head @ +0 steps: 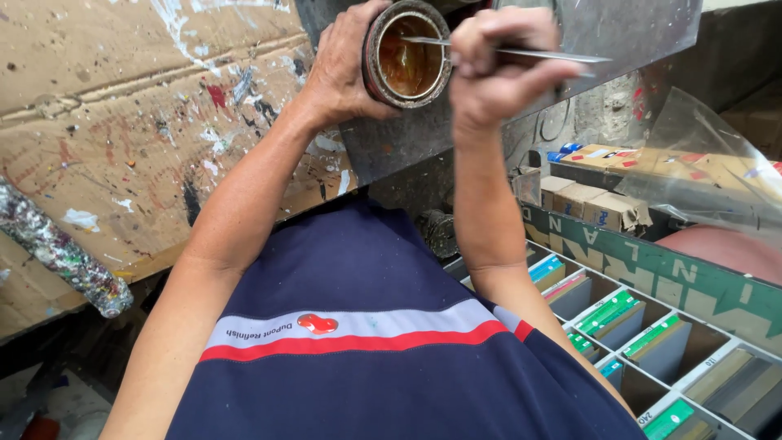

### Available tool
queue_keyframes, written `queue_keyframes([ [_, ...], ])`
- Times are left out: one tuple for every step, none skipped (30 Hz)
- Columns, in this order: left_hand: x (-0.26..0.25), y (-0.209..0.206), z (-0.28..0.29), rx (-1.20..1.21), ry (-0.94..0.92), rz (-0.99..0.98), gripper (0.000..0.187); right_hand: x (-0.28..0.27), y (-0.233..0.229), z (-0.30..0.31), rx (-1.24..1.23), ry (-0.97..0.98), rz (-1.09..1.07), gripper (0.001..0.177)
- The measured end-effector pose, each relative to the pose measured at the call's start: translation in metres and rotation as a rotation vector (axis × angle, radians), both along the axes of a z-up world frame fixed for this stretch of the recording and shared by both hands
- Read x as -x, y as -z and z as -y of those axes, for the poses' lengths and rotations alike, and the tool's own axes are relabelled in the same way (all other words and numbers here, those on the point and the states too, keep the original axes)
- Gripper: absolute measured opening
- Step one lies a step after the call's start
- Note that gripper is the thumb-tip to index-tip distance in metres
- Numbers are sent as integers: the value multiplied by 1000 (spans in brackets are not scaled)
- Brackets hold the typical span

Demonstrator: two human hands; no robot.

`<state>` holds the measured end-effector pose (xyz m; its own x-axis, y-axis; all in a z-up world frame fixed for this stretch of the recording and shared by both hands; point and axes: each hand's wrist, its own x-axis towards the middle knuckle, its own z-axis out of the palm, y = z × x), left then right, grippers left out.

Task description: Stirring and checking the consistency of paint in multiple small cans using a brush and a spatula at a mixing station.

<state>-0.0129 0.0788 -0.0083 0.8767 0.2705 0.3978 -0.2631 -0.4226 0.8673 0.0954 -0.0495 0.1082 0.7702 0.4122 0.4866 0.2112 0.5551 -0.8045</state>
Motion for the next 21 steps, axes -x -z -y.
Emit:
queue_keyframes([
  [1, 0, 2, -1, -1, -45, 105, 0, 19, -2, 12, 51, -14, 75],
  [3, 1, 3, -2, -1, -90, 107, 0, 38, -5, 23, 101, -28, 72],
  [4, 4, 5, -2, -3, -96, 107, 2, 35, 3, 24, 100, -34, 72],
  [5, 6, 6, -3, 4, -96, 108, 5, 32, 10, 65, 72, -94, 72],
  [4, 7, 4, -11, 8, -90, 109, 7, 28, 15, 98, 41, -149, 71],
  [5, 7, 4, -19, 5, -90, 109, 6, 26, 20, 91, 38, -149, 71],
  [4, 7, 3, -30, 0, -91, 108, 4, 22, 25, 212, -50, -90, 76],
  [2, 5, 3, -42, -4, -92, 108, 1, 17, 31, 333, -136, -31, 81],
  [5, 4, 5, -64, 5, -71, 108, 0, 6, 28, 313, -123, -11, 81],
  [7, 1, 6, -25, -1, -116, 112, -1, -8, 25, 232, -147, -131, 77],
  [-3, -5, 0, -1, -14, -134, 116, -12, -26, 16, 138, -182, -220, 74],
  [0, -4, 2, -37, -13, -87, 116, -14, -19, 16, 105, -179, -169, 74],
  [0, -1, 3, 26, -3, -82, 123, -18, -13, 13, 52, -73, -149, 83],
  [-1, 2, 3, 89, 11, -78, 131, -25, -7, 10, -9, 30, -130, 91],
  [-2, 1, 3, 51, 17, -23, 131, -22, 11, 4, -47, 32, -76, 91],
  [-4, 3, 2, 71, 16, -68, 133, -23, 31, -5, -51, 75, -141, 89],
  [3, 10, 4, 100, 14, -131, 134, -18, 57, -12, -47, 117, -226, 88],
  [-4, 7, 4, 71, 20, -94, 134, -22, 64, -5, -77, 118, -190, 88],
  [-1, 7, 6, 127, -6, -177, 135, -18, 75, 3, -69, 7, -265, 91],
  [2, 8, 7, 183, -34, -259, 136, -16, 89, 9, -58, -107, -337, 94],
  [1, 4, 6, 169, -36, -253, 136, -20, 86, 16, -72, -110, -331, 94],
])
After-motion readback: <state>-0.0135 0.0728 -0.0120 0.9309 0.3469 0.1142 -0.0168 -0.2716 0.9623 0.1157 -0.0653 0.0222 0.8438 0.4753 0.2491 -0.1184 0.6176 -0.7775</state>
